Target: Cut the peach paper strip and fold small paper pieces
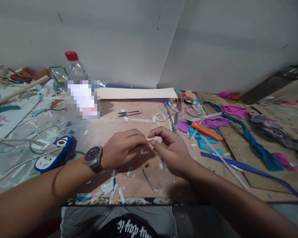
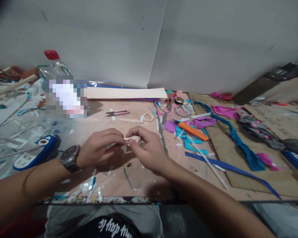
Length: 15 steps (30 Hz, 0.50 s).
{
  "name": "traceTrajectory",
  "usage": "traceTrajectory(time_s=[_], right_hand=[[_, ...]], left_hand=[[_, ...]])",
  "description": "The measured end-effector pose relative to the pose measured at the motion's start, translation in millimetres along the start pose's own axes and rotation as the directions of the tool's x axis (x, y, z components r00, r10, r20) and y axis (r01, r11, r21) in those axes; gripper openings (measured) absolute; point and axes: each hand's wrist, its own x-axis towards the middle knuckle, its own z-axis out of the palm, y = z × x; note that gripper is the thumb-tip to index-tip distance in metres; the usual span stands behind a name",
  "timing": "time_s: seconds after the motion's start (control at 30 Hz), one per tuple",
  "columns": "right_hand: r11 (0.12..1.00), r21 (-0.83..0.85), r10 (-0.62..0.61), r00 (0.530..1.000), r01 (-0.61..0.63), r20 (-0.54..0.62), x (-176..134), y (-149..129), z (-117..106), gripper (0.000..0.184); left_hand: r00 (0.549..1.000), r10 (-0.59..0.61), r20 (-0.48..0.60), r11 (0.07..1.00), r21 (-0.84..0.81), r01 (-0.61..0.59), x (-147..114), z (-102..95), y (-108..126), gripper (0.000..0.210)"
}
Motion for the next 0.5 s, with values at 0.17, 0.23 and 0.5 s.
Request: traceTrajectory(time_s=[0.17, 0.23, 0.5], right_hand=[[0.999, -0.011, 0.030, 0.999, -0.030, 0.019, -0.1, -4.7, 0.5, 0.009], [0.999, -0.018, 0.031, 0.999, -0.031, 0.024, -0.4, -4.4, 1.3, 0.010], [0.994, 0.051, -0.099, 0.995, 0.099, -0.004, 2.1, -1.5, 4.4, 0.011]], left_hand=[[0.998, 0.041, -0.054, 0.998, 0.053, -0.038, 2.1, -1.6, 0.2, 0.012], [0.997, 0.041, -0.069, 0.998, 0.044, -0.038, 2.4, -1.2, 1.6, 0.009], [0.984, -0.157, -0.090, 0.986, -0.079, 0.150, 1.1, 1.0, 8.8, 0.006]])
